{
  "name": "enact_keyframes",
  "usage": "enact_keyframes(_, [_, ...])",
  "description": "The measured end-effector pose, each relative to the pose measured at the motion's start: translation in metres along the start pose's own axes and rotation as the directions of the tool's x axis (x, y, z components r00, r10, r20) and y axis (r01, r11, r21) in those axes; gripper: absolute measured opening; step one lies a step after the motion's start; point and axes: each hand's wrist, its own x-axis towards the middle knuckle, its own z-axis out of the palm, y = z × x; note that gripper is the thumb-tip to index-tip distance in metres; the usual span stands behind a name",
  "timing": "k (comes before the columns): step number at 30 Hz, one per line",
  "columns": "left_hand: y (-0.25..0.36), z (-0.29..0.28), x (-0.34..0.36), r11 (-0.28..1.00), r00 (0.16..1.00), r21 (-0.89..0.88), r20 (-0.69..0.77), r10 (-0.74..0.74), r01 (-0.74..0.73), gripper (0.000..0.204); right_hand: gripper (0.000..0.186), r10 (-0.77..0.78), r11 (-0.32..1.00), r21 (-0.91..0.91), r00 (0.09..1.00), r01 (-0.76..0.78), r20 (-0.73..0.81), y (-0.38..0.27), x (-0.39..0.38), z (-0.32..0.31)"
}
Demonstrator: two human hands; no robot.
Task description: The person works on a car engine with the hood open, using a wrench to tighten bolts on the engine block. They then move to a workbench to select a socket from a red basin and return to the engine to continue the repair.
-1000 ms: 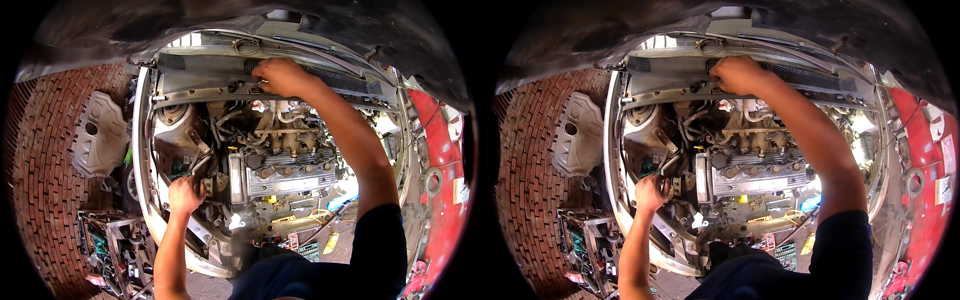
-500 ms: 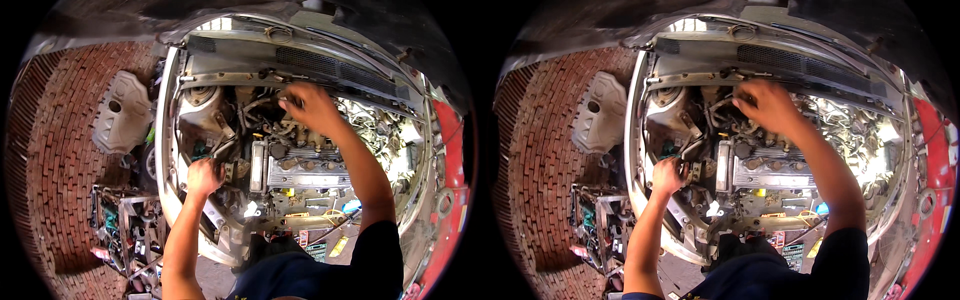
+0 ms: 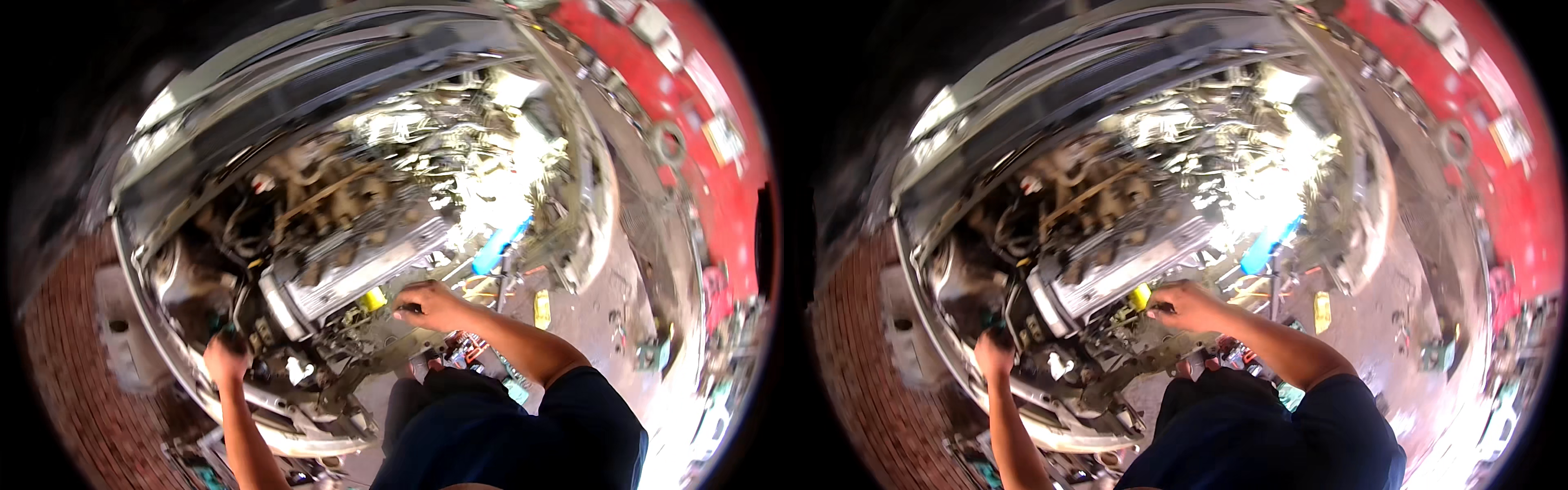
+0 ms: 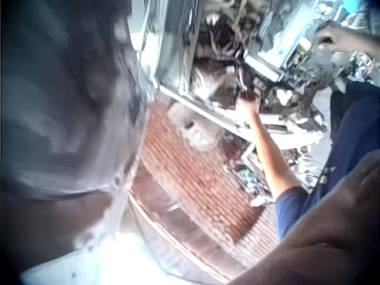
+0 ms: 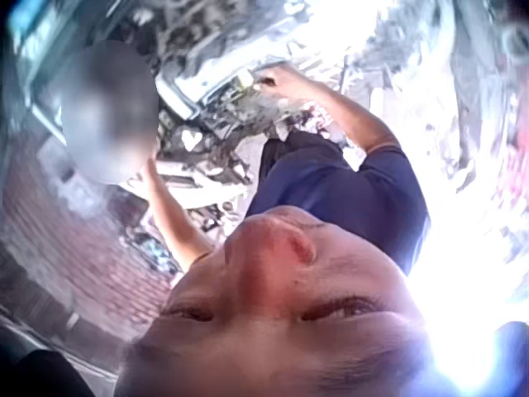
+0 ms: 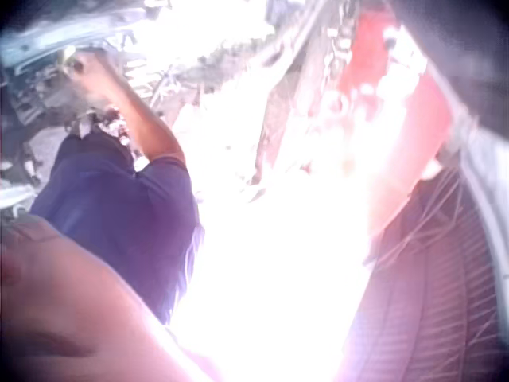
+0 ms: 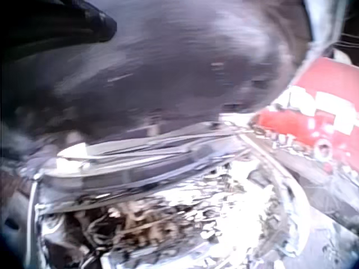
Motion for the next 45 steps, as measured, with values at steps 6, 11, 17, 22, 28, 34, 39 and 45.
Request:
enact_keyframes(6, [-0.017,0.018,0.002,0.998,0.995,0.059,-0.096,0.036,-0.030,0.032,0.026,0.100,0.994,-0.004,0.956,-0.105,-0.277,0.039,-0.090,-0.078])
enact_keyframes(11, [-0.041,0.037,-0.007,0.991,0.988,0.129,-0.147,0.055,-0.036,0.033,0.019,0.162,0.985,0.034,0.834,-0.170,-0.527,0.061,-0.112,-0.107])
enact_keyframes(17, [-0.035,0.025,-0.003,0.991,0.991,0.127,-0.129,-0.023,0.039,0.030,0.021,0.005,0.987,-0.121,0.764,-0.109,-0.646,0.068,-0.051,-0.191])
enact_keyframes(22, [-0.028,0.022,0.000,0.984,0.984,0.168,-0.174,-0.025,0.055,0.031,0.029,-0.018,0.992,-0.079,0.514,-0.098,-0.858,0.082,0.064,-0.311])
enact_keyframes(28, [-0.020,0.021,0.003,0.979,0.991,0.199,-0.133,-0.024,0.051,0.032,0.034,-0.092,0.859,-0.324,0.503,-0.397,-0.859,0.099,0.182,-0.385])
enact_keyframes(34, [-0.013,0.017,0.002,0.983,0.983,0.177,-0.185,-0.008,0.041,0.023,0.034,0.060,0.954,-0.044,0.333,-0.297,-0.941,0.100,0.188,-0.409])
enact_keyframes(39, [-0.013,0.016,0.006,0.981,0.992,0.189,-0.123,-0.014,0.037,0.027,0.030,-0.036,0.995,-0.066,0.363,-0.071,-0.931,0.109,0.177,-0.427])
enact_keyframes(45, [-0.016,0.024,0.004,0.961,0.994,0.273,-0.109,-0.009,0.038,0.035,0.035,-0.363,0.753,-0.565,0.502,-0.339,-0.785,0.096,0.199,-0.345])
